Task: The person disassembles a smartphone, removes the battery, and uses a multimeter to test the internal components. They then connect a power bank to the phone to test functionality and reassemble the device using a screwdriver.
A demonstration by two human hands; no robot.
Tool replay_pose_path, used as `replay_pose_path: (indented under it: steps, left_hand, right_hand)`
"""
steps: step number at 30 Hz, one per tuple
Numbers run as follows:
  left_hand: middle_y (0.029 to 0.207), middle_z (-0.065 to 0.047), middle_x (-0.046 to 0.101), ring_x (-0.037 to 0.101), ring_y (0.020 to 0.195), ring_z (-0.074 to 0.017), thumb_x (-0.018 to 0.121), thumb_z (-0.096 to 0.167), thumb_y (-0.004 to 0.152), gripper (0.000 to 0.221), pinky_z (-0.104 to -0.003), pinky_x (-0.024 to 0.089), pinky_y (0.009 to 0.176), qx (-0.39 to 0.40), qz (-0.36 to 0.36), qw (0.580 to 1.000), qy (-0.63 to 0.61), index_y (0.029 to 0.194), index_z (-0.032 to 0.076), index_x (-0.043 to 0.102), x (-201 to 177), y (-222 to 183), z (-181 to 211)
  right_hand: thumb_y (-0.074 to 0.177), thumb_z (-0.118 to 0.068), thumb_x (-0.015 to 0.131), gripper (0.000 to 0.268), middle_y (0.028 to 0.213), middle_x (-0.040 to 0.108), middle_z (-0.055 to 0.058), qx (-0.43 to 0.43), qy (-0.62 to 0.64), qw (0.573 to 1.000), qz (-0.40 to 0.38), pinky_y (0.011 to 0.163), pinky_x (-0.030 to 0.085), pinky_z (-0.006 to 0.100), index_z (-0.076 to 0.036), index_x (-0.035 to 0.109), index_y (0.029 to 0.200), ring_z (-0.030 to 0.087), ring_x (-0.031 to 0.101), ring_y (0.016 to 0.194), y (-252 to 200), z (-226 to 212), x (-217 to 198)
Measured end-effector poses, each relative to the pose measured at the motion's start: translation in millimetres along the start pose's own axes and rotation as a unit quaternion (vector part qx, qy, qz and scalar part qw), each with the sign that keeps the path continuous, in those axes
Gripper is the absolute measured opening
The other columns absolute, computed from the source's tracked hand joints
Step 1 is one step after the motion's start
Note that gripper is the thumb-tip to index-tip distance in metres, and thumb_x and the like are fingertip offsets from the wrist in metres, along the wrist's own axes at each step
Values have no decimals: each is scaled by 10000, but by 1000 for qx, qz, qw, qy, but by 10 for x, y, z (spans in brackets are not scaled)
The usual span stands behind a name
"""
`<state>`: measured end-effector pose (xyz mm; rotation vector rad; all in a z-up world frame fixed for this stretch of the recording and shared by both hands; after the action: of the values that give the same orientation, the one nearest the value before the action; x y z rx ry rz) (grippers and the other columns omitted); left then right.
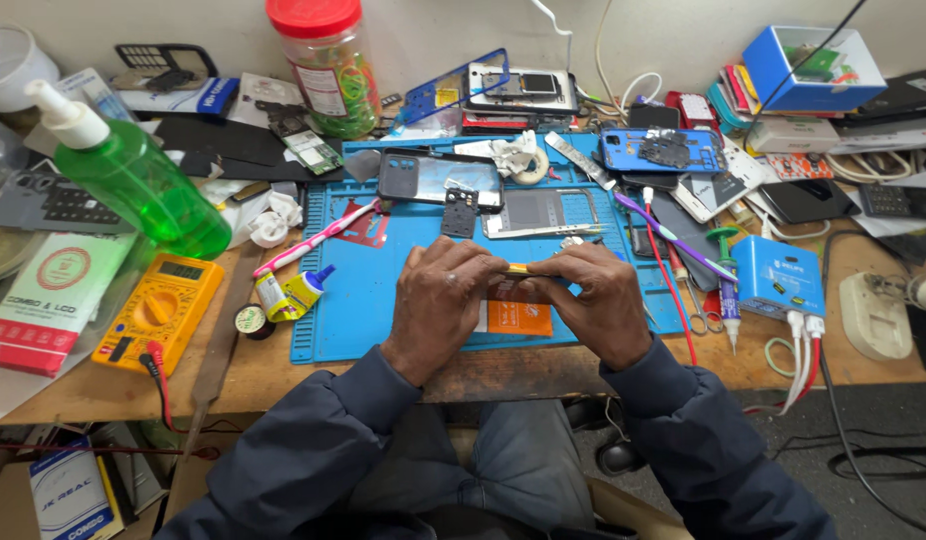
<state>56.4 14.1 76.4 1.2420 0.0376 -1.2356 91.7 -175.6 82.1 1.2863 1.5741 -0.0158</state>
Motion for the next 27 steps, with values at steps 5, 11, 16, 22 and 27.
replay_pose_path:
  steps: [5,11,16,22,27]
  left_hand:
    - [1029,23,708,628,985,-201,701,81,903,179,-392,432,844,14,4,1000,6,1062,147,752,-92,32,55]
    - [1031,12,708,631,972,-191,734,181,913,149,-400,411,857,33,3,999,20,1049,122,748,1,71,180]
    - [1007,-17,693,621,963,-211,739,136,911,127,-391,447,848,26,10,1000,3,1029,90,737,75,54,123]
    - [1000,-16,698,623,941,-213,752,127,911,107,-391,465,829,30,3,1000,4,1010,91,736,120,46,92]
    - [1033,-55,686,617,963,-253,752,134,888,187,-406,483,838,41,16,999,-21,1057,59,729,-55,42,62]
  right_hand:
    - [775,-143,868,389,1004,760,106,-16,17,999,21,797,579,380,-47,753,1134,260,731,914,-77,22,-109]
    - [816,-143,852,300,1036,765,77,-15,17,999,25,823,589,358,-95,769,1100,233,733,966,-112,77,-108]
    - [819,-130,832,238,1000,755,62,-62,-18,998,8,864,547,395,-93,772,1045,242,711,963,-53,7,-19]
    - [830,-137,822,191,976,751,47,-99,-45,994,2,853,530,410,-88,768,1007,247,704,938,-4,-50,-21]
    - [829,-145,824,268,989,745,64,-79,-14,997,2,829,537,393,-69,763,1078,250,698,925,18,-60,-78]
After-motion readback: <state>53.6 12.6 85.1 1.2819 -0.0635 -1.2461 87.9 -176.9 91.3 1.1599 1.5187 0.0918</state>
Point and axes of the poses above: each hand's wrist, its own y-axis towards the middle knuckle, its own x-axis out of the palm, z = x × y, the point moved 4 cm from there along y, towards the middle knuckle
